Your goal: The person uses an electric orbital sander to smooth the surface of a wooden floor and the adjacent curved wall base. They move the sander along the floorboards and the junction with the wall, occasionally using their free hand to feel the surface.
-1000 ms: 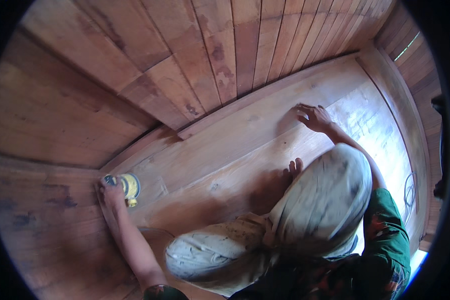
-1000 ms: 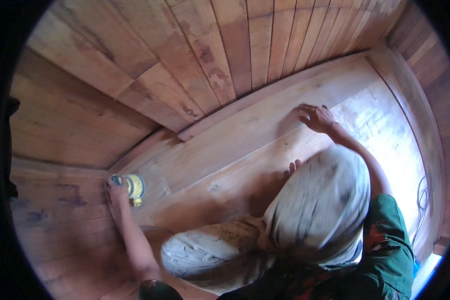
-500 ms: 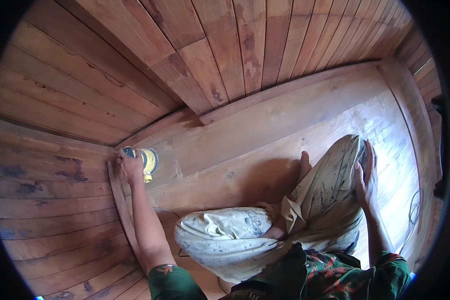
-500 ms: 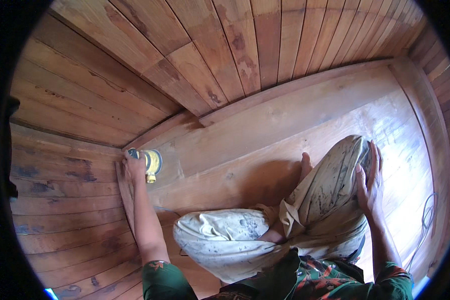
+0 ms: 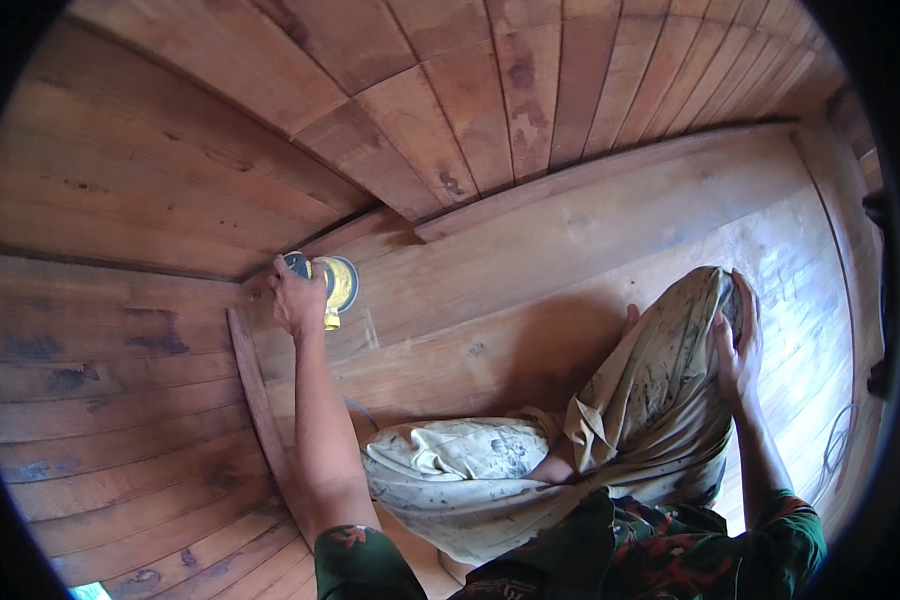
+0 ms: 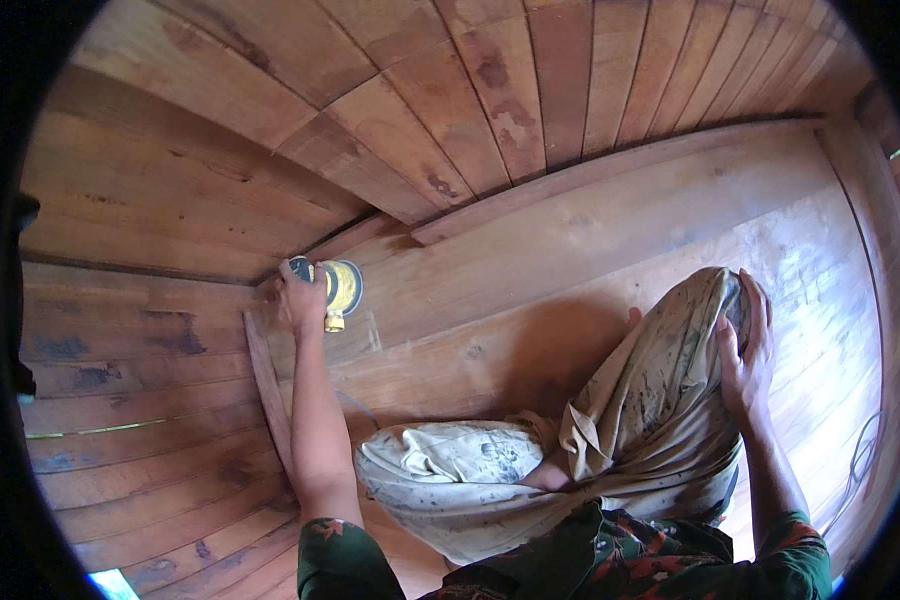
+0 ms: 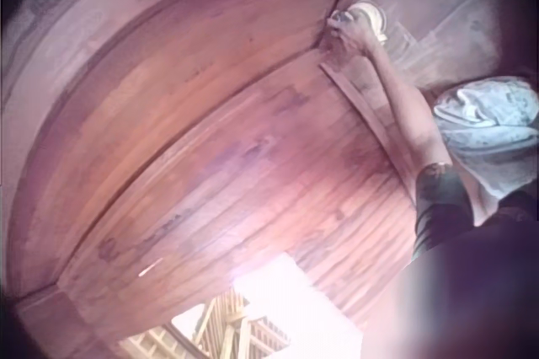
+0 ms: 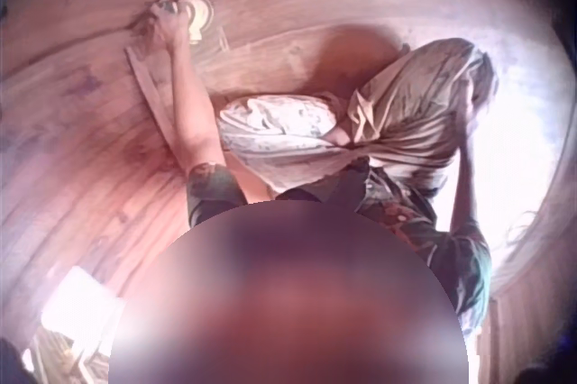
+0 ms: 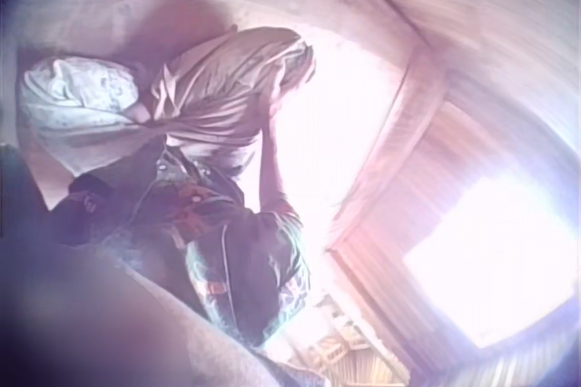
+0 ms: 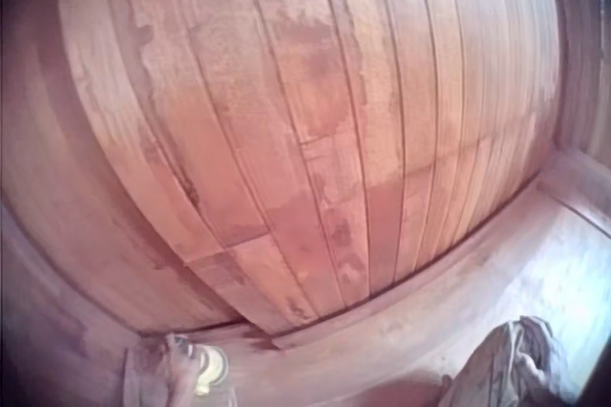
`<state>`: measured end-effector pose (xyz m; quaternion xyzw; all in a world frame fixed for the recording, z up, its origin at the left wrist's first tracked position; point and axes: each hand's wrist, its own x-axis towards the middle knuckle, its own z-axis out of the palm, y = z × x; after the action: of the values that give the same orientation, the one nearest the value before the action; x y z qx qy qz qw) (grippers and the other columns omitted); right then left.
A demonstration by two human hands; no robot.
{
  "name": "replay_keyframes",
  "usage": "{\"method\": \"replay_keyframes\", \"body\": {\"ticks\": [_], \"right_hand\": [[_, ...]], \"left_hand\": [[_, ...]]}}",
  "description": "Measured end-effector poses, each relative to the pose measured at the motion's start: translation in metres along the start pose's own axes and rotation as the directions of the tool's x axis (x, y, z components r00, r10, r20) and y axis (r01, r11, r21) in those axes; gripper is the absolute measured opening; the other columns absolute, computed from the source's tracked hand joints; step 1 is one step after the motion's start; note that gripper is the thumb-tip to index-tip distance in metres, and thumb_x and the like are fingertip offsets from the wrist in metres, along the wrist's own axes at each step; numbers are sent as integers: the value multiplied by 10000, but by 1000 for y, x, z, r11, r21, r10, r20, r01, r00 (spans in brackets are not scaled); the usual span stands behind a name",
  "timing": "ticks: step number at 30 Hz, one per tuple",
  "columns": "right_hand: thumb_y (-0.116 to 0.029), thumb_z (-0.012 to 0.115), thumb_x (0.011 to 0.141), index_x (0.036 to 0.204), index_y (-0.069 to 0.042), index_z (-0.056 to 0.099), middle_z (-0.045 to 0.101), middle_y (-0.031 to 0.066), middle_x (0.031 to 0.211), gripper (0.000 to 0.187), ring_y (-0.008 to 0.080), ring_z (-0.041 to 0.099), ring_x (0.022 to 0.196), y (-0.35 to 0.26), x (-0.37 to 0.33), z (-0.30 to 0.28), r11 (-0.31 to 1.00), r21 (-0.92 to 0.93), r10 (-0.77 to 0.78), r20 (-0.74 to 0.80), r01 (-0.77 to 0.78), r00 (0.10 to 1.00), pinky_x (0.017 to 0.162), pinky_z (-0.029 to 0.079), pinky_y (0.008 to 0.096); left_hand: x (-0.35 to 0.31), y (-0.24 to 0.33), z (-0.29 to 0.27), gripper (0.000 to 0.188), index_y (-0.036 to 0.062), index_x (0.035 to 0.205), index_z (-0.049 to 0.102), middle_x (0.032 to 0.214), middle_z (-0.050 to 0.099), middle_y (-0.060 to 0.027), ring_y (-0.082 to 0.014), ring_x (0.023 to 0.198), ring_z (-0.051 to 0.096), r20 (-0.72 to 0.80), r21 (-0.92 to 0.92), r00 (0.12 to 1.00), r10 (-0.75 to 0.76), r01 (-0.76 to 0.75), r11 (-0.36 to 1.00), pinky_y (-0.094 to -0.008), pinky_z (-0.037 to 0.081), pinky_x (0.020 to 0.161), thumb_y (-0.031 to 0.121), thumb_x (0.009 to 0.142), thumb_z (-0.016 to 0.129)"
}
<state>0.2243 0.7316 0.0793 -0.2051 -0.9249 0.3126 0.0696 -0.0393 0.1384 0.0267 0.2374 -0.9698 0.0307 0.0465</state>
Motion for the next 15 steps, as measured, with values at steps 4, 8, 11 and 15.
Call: {"method": "replay_keyframes", "body": {"ticks": [4,8,11,15], "right_hand": [[-437,620,1037,1626,-62,494,496,243,1642,709,425,461,1540,-1,-4,-1,997,46,66,-9,-66,998,1275,362,541],[-287,643,1042,1612,-92,532,477,241,1661,612,441,428,1567,-21,-3,-4,995,-101,-4,-22,1,1000,1277,363,576],[-81,631,986,1470,-59,670,548,228,1596,486,435,448,1551,-47,0,0,881,-435,-198,19,186,980,1268,383,568],[-254,804,873,1259,-113,782,741,145,1278,413,365,655,1280,-75,12,35,859,-246,-318,431,449,845,1168,470,558]], "left_hand": [[5,18,-2,780,104,1570,483,1398,642,-281,-446,1223,702,14,15,999,49,-49,999,-556,590,982,549,965,696],[7,19,2,772,98,1548,485,1418,640,-269,-449,1250,685,16,33,999,38,-38,999,-564,580,999,550,959,700],[5,10,8,796,103,1555,489,1432,646,-252,-441,1287,668,32,40,999,23,-25,999,-563,570,1019,575,953,708],[12,5,24,859,122,1583,496,1465,651,-236,-428,1321,660,34,150,999,3,-8,989,-554,567,1029,646,940,720]]}}
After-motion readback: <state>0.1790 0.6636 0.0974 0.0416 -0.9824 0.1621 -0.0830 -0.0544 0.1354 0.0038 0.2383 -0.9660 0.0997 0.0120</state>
